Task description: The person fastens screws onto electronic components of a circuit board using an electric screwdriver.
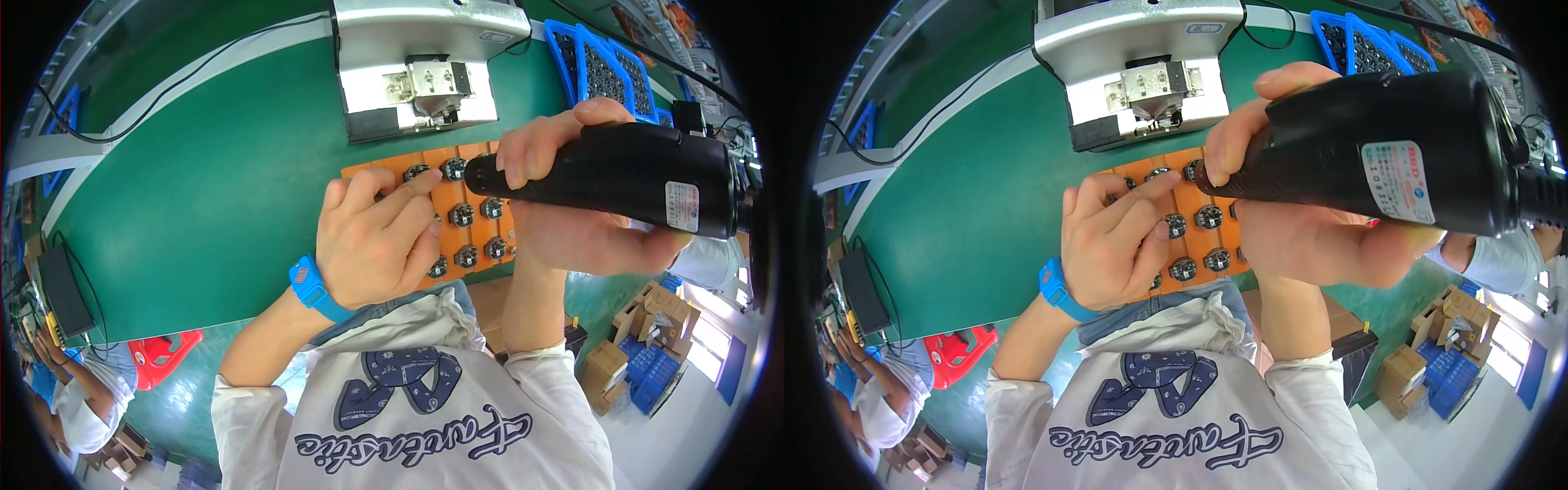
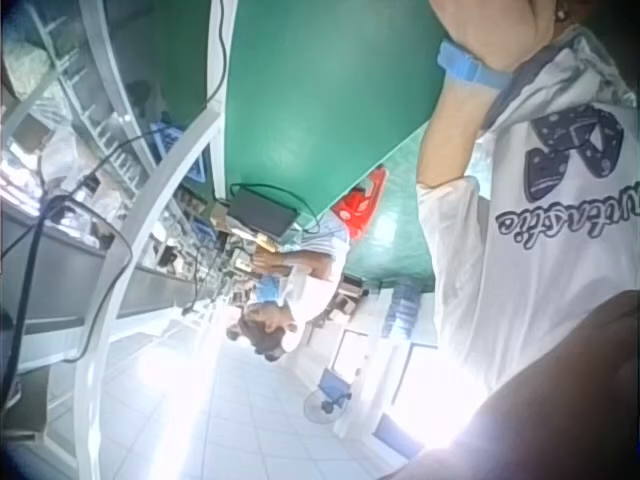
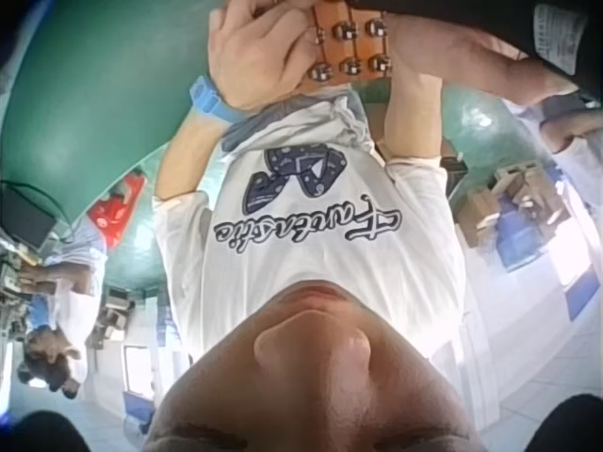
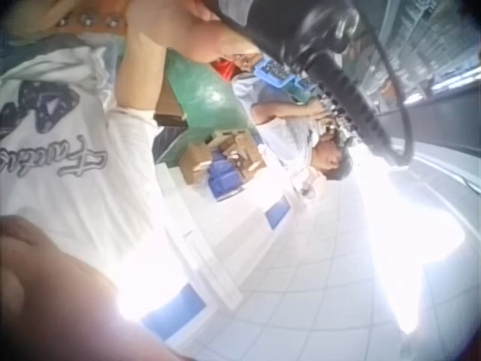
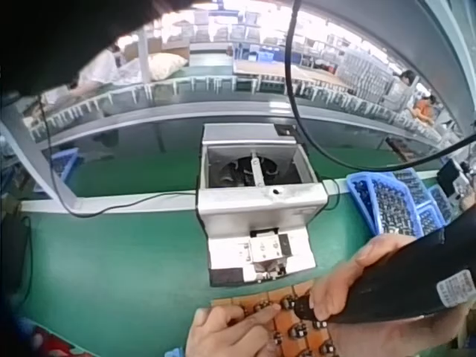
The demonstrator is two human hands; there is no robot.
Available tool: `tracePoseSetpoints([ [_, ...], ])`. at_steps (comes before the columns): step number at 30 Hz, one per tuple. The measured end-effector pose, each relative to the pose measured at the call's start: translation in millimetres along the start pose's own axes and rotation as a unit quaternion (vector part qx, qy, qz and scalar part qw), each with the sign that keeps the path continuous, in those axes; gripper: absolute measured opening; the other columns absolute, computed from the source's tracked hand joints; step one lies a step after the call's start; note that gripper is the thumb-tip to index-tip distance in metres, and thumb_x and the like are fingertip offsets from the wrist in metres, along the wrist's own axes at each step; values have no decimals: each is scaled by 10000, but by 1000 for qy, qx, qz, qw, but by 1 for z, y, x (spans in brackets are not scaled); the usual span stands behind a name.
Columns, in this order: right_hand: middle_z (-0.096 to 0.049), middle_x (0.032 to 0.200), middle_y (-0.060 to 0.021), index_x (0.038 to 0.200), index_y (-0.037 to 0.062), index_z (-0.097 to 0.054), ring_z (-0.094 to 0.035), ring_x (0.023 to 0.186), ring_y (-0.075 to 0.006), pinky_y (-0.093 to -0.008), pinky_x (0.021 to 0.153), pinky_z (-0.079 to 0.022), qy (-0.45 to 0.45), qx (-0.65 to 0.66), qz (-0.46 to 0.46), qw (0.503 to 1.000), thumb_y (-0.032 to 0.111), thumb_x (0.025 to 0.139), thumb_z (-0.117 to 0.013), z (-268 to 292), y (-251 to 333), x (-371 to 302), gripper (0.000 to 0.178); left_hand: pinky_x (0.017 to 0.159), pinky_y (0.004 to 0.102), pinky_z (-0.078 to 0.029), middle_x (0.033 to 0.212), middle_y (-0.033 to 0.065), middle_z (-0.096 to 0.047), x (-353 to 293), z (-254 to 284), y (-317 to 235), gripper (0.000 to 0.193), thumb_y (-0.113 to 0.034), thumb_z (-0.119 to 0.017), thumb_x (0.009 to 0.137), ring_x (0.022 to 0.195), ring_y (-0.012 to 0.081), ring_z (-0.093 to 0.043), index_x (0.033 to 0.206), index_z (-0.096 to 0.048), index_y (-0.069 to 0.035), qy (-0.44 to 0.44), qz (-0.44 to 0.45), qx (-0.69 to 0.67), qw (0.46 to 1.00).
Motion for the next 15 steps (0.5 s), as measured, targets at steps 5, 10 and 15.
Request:
tracePoseSetpoints([
  [5, -613, 868, -164, 1385, -10, -504, -543, 712, -234, -375, 719, -457, -26, 13, -16, 999, 914, 816, -343, 1, 2, 1, 1097, 747, 366, -368, 1204, 11, -752, 0, 0, 0, 86, -163, -711, 784, 913, 210, -562, 834, -648, -131, 3, 3, 0, 1000],
  [10, -610, 871, -155, 1393, -5, -493, -543, 725, -236, -377, 727, -453, -5, 49, 18, 999, 914, 816, -355, 4, -2, -1, 1094, 744, 368, -366, 1205, 6, -752, 0, -1, 0, 83, -169, -708, 789, 913, 208, -559, 834, -649, -132, 9, 7, 4, 1000],
  [15, -608, 887, -152, 1387, 18, -503, -543, 727, -235, -381, 724, -449, -6, 12, -29, 999, 921, 813, -350, 3, 1, -2, 1080, 763, 378, -376, 1218, 13, -753, -1, 1, -1, 70, -130, -694, 788, 908, 231, -549, 841, -656, -104, 17, 18, -5, 1000],
])
Point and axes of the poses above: each hand's wrist, its own x-axis towards the middle knuckle, its own z-axis out of the back of the hand, y = z × x, the point moved 3 cm from there along x, towards the middle knuckle
